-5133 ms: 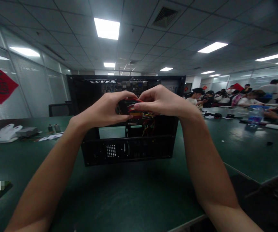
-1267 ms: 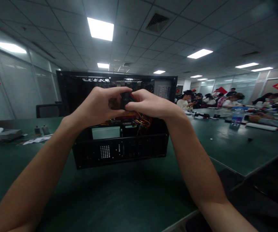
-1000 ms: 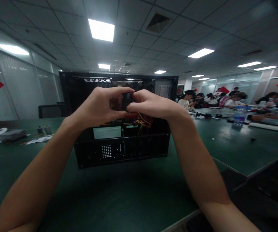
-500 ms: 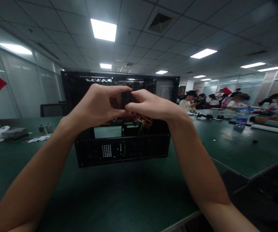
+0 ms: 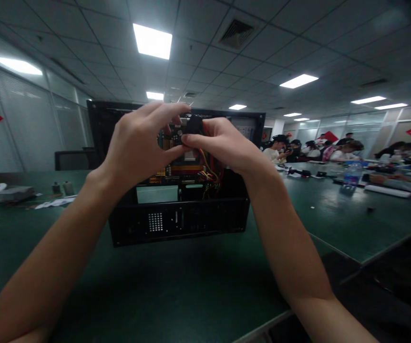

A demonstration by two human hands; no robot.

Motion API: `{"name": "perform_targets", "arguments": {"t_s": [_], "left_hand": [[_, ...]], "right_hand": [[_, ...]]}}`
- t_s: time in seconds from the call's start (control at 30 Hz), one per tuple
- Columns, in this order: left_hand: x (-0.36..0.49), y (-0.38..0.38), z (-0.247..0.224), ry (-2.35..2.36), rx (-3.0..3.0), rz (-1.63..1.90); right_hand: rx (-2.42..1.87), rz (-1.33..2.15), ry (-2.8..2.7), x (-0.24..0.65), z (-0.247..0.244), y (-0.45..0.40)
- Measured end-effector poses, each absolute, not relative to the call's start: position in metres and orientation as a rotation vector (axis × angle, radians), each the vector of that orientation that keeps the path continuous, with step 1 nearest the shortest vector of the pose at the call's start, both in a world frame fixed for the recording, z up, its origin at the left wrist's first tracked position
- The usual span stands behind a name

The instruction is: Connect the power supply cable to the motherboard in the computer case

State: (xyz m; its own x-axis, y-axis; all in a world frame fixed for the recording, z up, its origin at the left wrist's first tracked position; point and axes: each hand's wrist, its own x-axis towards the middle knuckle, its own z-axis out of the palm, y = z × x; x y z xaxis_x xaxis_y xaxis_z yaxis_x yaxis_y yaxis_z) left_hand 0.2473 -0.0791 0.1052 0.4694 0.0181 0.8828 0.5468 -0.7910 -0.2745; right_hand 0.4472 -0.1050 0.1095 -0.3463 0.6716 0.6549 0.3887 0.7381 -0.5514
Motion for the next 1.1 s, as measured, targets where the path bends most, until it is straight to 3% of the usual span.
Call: {"name": "perform_targets", "arguments": {"t_s": [0.43, 0.7, 1.1], "left_hand": [[0.259, -0.064, 0.092, -0.380, -1.998, -1.336], [0.259, -0.045, 0.090, -0.330, -2.118, -1.425], [0.255, -0.016, 0.084, -0.120, -2.016, -1.323]], "right_hand": [[-0.622, 0.443, -1.824, 0.451, 0.107, -0.085], [-0.789, 0.285, -1.874, 0.460, 0.108, -0.079], [-0.589, 0.492, -1.880, 0.475, 0.099, -0.055]]}}
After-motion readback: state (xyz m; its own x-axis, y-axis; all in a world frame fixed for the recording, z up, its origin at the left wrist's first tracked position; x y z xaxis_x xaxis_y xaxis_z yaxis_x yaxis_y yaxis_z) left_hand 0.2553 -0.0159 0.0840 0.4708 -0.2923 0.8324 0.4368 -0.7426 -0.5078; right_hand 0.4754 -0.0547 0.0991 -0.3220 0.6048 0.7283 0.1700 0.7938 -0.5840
